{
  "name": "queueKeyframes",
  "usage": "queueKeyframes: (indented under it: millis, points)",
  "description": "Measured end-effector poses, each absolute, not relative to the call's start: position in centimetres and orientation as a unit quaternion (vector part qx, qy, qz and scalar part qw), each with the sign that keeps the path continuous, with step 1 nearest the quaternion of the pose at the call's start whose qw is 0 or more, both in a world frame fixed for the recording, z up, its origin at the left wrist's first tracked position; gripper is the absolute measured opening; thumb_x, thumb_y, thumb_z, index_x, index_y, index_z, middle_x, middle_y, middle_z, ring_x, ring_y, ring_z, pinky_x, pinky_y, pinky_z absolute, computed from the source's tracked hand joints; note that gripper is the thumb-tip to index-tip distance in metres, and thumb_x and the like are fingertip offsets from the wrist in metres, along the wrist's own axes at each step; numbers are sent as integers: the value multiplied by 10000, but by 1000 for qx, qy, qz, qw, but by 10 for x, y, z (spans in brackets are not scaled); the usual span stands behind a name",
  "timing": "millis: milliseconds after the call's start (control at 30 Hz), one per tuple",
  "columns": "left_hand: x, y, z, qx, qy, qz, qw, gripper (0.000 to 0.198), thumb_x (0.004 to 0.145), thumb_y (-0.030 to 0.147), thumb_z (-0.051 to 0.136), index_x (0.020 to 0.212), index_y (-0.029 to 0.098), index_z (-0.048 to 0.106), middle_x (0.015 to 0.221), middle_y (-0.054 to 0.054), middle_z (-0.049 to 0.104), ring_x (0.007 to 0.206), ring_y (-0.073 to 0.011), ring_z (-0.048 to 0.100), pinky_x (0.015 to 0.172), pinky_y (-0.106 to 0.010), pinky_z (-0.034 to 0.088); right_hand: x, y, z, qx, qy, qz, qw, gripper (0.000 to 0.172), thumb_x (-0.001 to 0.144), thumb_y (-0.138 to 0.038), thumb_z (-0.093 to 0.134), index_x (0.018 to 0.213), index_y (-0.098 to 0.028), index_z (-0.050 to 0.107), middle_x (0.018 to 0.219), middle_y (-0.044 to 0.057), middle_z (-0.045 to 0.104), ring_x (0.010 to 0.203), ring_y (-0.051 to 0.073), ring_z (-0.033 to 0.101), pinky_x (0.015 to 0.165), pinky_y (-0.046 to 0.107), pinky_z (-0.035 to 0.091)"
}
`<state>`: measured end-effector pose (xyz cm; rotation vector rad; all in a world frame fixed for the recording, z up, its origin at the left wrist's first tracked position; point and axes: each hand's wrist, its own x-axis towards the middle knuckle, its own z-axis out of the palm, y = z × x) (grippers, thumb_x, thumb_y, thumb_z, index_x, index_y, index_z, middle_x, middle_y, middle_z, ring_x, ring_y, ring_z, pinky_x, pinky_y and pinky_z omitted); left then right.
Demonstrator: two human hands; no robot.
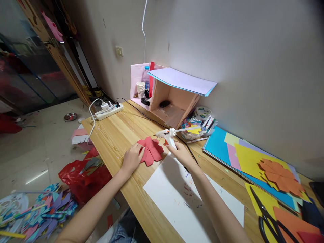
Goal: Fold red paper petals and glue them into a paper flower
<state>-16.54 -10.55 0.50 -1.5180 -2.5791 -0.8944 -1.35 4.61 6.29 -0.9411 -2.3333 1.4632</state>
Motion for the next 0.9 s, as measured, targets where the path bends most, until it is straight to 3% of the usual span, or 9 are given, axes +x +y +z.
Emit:
queueKeyframes:
  millis: [133, 333, 633, 900]
  points:
    - [-171, -105, -1, -428, -819, -379, -38, 238, 837, 316, 398, 769, 196, 592, 808, -30, 595, 736, -148, 561, 701, -272, 443, -11, 40, 67, -287, -795, 531, 62, 343, 764, -426, 409, 784, -145, 604, 707, 14, 545, 642, 143, 467, 602, 255, 342]
    - [-181, -103, -9, -355, -797, -474, -122, 212, 775, 331, 485, 717, 175, 616, 799, -33, 597, 717, -137, 579, 672, -249, 473, -9, 31, 66, -273, -796, 539, 43, 351, 788, -443, 371, 762, -165, 583, 752, 25, 556, 675, 147, 478, 619, 256, 344]
    - [-180, -102, -13, -346, -788, -492, -133, 217, 756, 355, 514, 714, 179, 635, 797, -31, 593, 703, -133, 572, 666, -256, 470, -13, 26, 52, -283, -814, 508, 19, 341, 785, -450, 366, 724, -165, 543, 732, 21, 565, 682, 166, 487, 622, 269, 334]
    - [-179, -102, -16, -360, -785, -490, -119, 203, 755, 346, 527, 704, 197, 654, 801, -31, 594, 715, -131, 567, 665, -253, 461, -17, 23, 48, -292, -811, 507, 30, 376, 781, -467, 369, 856, -171, 587, 863, 43, 609, 786, 206, 521, 686, 296, 357]
